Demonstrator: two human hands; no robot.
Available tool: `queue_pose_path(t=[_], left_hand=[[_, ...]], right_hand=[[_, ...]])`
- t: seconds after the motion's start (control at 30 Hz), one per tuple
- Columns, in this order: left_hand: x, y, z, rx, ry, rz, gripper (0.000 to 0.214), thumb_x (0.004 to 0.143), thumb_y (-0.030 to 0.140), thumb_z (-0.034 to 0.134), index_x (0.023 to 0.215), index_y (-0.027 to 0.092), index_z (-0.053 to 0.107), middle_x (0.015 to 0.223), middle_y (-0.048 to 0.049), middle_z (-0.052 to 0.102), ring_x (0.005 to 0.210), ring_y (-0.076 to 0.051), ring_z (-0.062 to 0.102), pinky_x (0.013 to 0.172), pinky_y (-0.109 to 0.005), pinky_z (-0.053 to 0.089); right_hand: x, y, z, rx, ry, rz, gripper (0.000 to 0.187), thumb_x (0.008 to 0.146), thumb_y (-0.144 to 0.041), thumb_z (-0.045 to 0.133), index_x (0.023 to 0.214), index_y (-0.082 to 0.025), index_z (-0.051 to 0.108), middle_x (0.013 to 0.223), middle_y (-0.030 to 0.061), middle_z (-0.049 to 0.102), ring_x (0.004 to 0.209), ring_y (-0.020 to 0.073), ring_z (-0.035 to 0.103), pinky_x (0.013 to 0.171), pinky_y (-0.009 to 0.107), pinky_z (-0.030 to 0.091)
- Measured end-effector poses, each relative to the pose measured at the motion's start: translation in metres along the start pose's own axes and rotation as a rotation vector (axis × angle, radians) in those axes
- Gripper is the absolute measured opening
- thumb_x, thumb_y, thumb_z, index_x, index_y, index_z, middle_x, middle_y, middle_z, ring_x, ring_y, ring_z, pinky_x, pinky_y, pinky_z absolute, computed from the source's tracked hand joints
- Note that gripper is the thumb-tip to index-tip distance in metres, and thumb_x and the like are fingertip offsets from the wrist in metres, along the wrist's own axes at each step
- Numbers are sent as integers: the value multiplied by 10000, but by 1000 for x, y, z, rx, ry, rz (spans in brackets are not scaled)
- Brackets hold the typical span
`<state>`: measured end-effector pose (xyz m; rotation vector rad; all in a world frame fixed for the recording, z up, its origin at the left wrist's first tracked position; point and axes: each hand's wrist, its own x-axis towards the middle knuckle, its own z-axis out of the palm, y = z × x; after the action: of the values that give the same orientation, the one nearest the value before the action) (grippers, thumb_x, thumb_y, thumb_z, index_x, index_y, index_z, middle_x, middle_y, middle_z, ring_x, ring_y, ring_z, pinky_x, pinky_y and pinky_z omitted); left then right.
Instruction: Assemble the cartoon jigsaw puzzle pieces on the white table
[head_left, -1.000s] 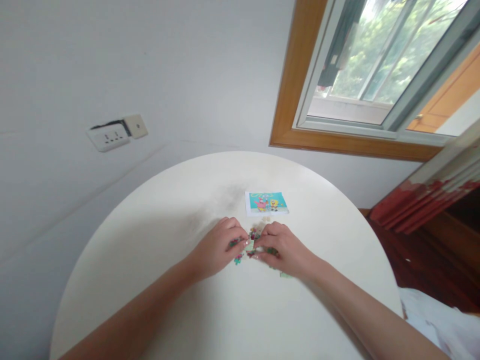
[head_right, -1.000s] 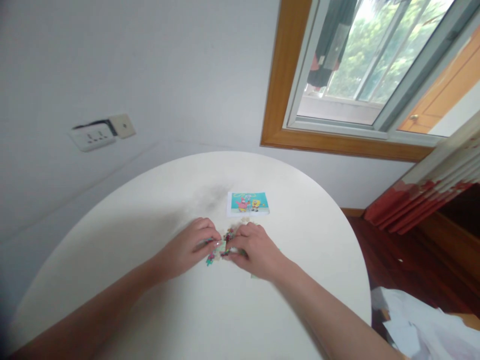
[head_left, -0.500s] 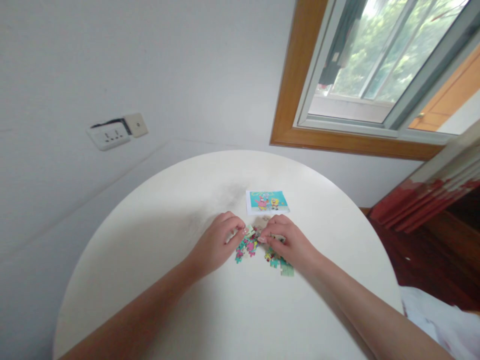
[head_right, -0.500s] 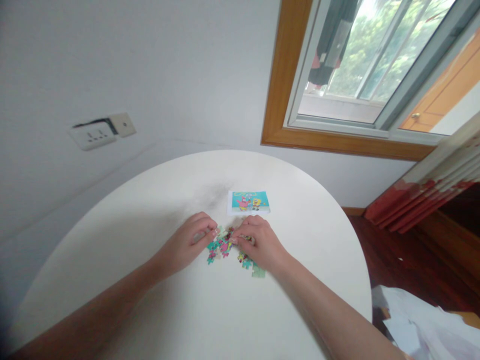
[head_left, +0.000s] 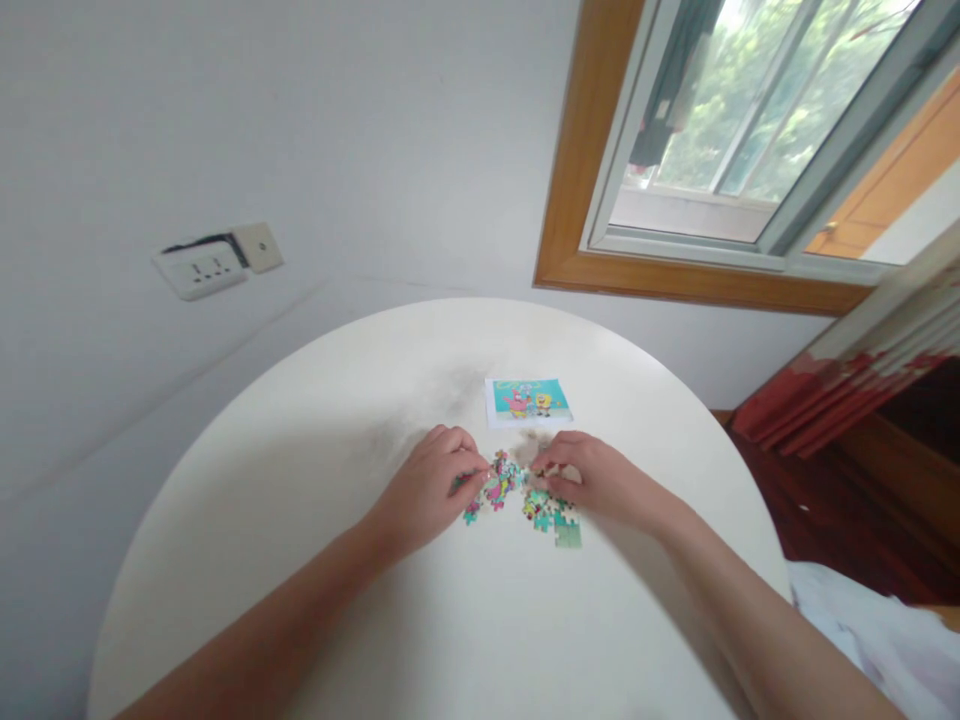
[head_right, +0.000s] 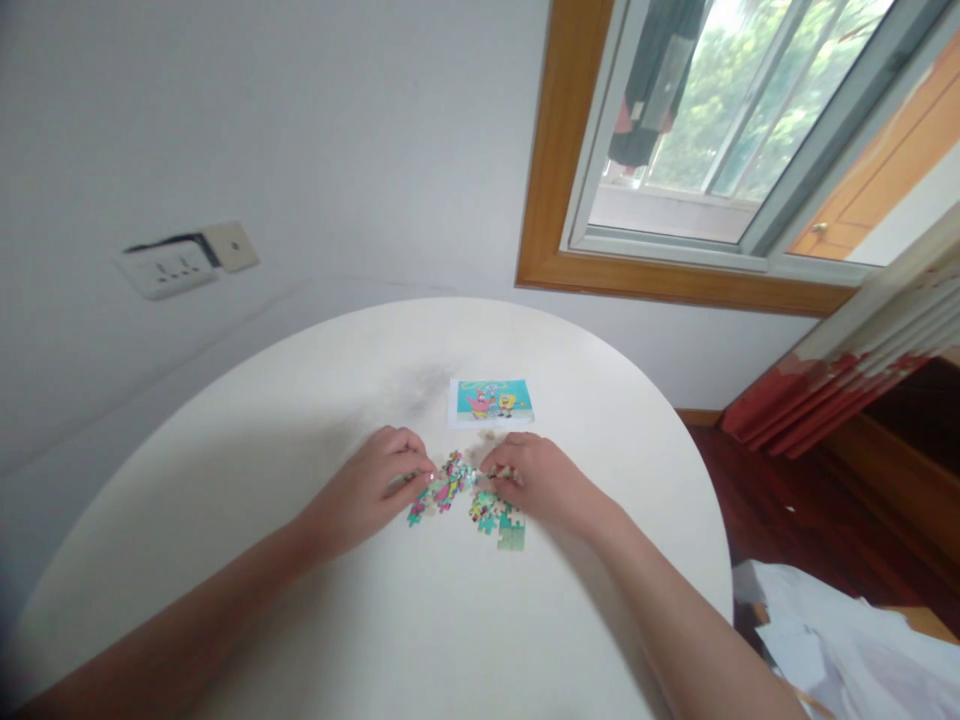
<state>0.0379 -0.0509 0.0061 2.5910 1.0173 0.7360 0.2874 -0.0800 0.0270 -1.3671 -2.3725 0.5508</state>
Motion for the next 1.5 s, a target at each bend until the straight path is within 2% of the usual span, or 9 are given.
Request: queue_pose_path(t=[0.1,0.17,0.37,0.7,0.9,1.17,1.27,1.4,1.5], left_hand=[[0,1,2,28,7,-9,100,866,205,557,845,195,654,925,-42,584,908,-206,516,835,-343,391],[0,5,4,28,-2,-19,85,867,214,563,904,198,639,956,-46,582,935,-215,508,857,-351,389],[-4,7,4,60,-158,10,203,832,297,639,1013,209,614,1035,-60,576,989,-241,495,875,-355,391],[-3,11,8,109,-157,40,105,871,287,593,937,209,618,1000,-62,580,969,-233,495,851,-350,394],[-2,10,9,48,-126,44,135,924,262,514,914,200,634,967,-56,592,944,-215,507,854,-350,389],[1,10,14,-43,8,-42,209,947,269,469,826,181,614,881,-49,588,879,-201,513,808,-334,399],[1,10,14,-87,33,-69,218,948,266,462,810,180,607,848,-43,578,861,-198,511,799,-330,400],[1,11,13,-128,48,-58,208,951,252,453,827,177,603,850,-43,579,869,-196,507,800,-329,395],[1,13,13,-142,54,-13,205,956,254,448,838,179,597,854,-40,585,875,-194,505,805,-326,392]], right_hand=[[-15,-4,-14,-34,-177,107,426,699,-207,756,1115,-235,668,1025,78,609,754,170,610,723,301,489],[-20,-9,-18,-61,-227,186,525,631,-156,787,1131,-235,646,1054,85,584,724,164,610,701,299,492],[-17,-15,-15,-11,-279,257,364,667,-103,726,1002,-208,632,1022,74,569,706,145,602,653,265,472],[-15,0,-3,33,-148,231,231,669,-125,646,882,-195,593,889,38,606,687,138,571,588,235,407],[-9,-1,-1,64,-144,255,337,694,-135,640,1027,-187,631,882,53,627,690,149,581,625,252,434],[-1,-2,6,34,-106,194,83,706,-138,669,783,-169,666,831,40,578,669,133,540,625,247,421],[3,-3,14,40,-21,112,131,719,-110,671,831,-176,653,862,42,578,769,156,561,708,260,439],[7,-7,24,92,85,-83,259,790,-185,672,1045,-197,627,999,74,613,985,201,555,879,323,431],[10,-9,29,144,139,-126,218,809,-230,670,1019,-191,625,958,66,623,941,195,558,861,329,431]])
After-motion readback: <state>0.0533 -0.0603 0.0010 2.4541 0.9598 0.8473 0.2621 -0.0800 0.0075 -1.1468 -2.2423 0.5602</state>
